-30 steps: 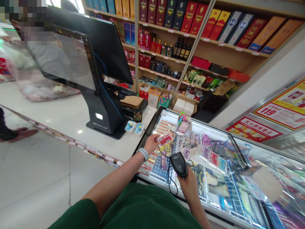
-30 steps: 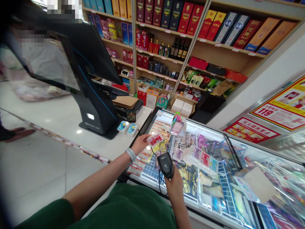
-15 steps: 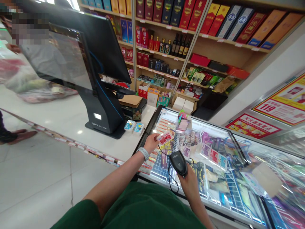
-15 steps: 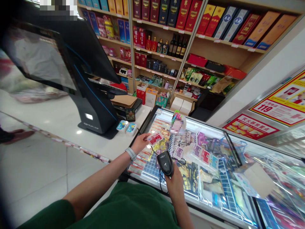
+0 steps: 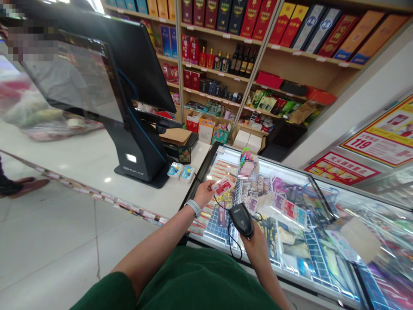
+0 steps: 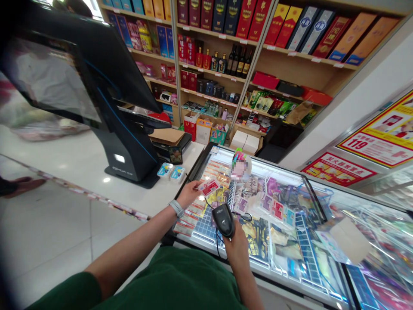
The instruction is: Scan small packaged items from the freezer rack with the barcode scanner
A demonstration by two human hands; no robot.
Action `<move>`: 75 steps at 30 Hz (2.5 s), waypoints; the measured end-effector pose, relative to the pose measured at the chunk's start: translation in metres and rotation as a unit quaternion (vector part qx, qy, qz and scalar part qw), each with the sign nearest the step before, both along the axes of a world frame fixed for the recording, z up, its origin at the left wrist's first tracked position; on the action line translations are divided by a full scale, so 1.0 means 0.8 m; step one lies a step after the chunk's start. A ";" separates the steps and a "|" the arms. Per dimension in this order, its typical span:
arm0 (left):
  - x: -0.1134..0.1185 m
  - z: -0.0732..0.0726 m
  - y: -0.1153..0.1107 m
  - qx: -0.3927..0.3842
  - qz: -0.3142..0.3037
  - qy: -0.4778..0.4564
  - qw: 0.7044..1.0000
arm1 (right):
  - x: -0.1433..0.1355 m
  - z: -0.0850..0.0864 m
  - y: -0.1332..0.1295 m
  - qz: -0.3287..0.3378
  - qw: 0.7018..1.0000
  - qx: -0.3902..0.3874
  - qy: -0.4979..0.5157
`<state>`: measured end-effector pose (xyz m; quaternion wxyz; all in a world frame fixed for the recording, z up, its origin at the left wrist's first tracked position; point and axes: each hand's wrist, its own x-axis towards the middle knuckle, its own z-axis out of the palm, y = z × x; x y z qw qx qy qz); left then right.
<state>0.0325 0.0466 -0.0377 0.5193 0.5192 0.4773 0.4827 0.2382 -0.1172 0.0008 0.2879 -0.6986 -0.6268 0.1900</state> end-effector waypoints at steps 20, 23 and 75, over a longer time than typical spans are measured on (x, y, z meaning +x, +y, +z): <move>0.001 -0.004 0.001 0.006 -0.005 -0.003 1.000 | 0.004 -0.006 -0.002 0.006 1.000 -0.001 0.003; 0.001 -0.004 0.001 0.010 -0.007 0.000 1.000 | 0.003 -0.005 -0.002 0.004 1.000 -0.001 0.003; 0.007 -0.022 -0.006 -0.247 -0.048 -0.110 0.961 | 0.006 -0.010 -0.002 -0.014 1.000 -0.003 0.013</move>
